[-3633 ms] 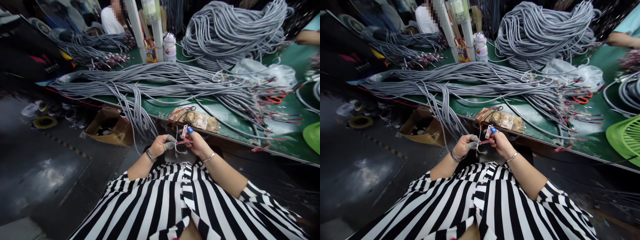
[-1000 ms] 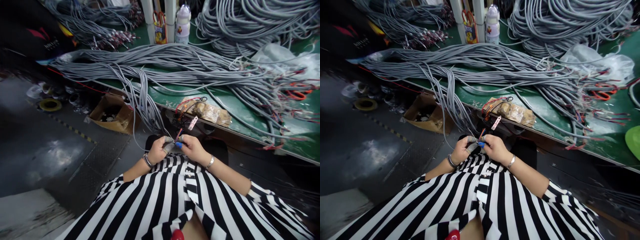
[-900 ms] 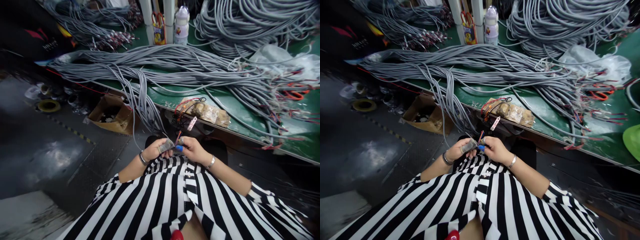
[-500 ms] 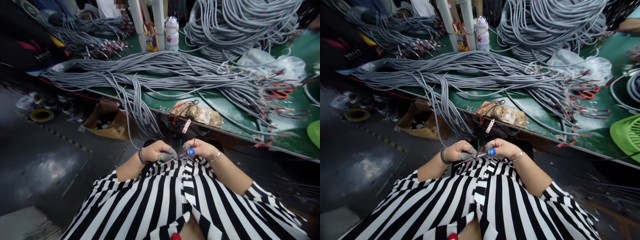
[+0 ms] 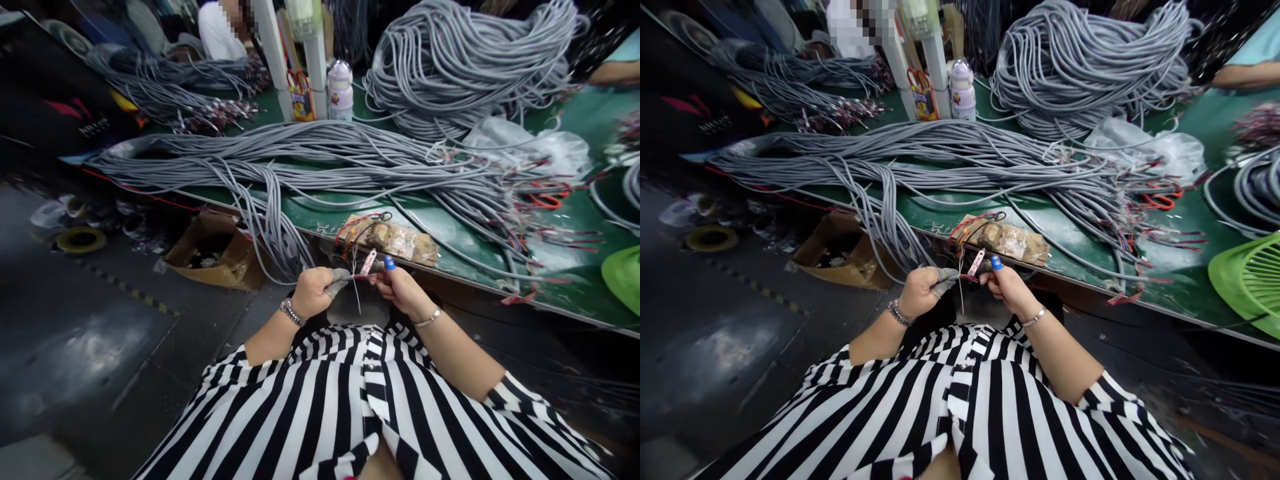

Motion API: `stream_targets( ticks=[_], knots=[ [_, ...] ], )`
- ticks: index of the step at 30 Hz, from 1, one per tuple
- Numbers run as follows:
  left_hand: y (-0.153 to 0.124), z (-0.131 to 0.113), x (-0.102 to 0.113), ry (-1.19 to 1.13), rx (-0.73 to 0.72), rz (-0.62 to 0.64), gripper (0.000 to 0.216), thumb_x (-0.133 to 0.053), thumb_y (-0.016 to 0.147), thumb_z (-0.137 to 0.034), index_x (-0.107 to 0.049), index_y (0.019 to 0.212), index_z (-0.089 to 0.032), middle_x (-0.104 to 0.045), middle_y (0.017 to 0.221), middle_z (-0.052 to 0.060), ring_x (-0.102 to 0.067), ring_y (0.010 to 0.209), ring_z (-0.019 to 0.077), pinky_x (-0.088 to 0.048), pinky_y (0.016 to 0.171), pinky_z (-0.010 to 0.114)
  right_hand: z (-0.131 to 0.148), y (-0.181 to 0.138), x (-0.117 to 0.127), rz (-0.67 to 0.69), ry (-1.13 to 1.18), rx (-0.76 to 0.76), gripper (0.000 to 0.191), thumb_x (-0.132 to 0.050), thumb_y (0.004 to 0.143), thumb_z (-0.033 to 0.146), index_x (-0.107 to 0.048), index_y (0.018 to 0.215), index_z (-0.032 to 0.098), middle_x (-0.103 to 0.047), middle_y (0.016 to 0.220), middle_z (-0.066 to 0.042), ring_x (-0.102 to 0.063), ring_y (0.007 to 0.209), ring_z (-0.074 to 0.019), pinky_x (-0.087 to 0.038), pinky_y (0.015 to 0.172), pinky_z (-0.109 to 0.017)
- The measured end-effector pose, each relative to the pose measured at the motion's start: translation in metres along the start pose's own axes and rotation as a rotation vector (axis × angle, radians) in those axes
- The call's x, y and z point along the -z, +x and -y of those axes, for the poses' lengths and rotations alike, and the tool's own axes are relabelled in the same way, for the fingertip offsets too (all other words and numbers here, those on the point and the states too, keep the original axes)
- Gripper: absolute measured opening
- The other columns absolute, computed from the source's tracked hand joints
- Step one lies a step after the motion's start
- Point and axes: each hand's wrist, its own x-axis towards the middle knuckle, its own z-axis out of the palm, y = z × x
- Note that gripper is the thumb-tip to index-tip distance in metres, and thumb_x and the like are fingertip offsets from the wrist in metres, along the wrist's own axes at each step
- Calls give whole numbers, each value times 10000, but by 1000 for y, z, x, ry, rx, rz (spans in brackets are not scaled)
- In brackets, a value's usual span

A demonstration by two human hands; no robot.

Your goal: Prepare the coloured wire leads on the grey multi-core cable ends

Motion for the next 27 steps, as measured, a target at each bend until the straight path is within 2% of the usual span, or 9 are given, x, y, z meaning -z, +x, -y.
stream_targets(
  ticks=[6,12,16,19,22,27],
  knots=[
    [7,8,-12,51,-5,10,236,-579,876,-332,-726,979,-178,-731,777,72,-666,689,161,-521,675,272,7,12,-17,-118,68,48,505,-675,693,652,-486,670,184,-307,494,90,-189,406,-28,-111,369,-167],
    [9,11,-15,54,-45,2,231,-578,878,-327,-722,950,-161,-705,729,72,-641,655,161,-487,639,268,9,13,-21,-247,9,58,532,-722,638,644,-431,648,200,-329,464,91,-204,395,-32,-98,364,-175],
    [7,13,-15,11,-41,15,218,-584,871,-311,-717,977,-175,-701,732,65,-637,659,161,-484,647,270,10,13,-22,-173,91,66,519,-742,639,610,-428,637,197,-308,481,91,-222,412,-36,-116,367,-171],
    [8,13,-15,-30,-35,30,214,-592,865,-309,-718,979,-180,-708,754,70,-651,687,168,-494,665,274,10,13,-22,-141,125,73,528,-701,659,656,-464,637,185,-369,522,63,-276,432,-39,-139,361,-168],
    [10,13,-16,-43,-28,36,212,-582,870,-318,-725,939,-178,-711,755,74,-663,703,171,-506,685,278,8,14,-23,-149,100,90,548,-683,652,691,-498,627,176,-413,528,44,-296,436,-38,-159,356,-166],
    [12,12,-15,-13,-89,29,218,-562,884,-301,-719,930,-156,-729,783,83,-680,712,172,-517,673,272,6,17,-25,-213,126,128,554,-725,615,672,-487,570,174,-362,462,61,-253,414,-31,-162,353,-167]
  ],
)
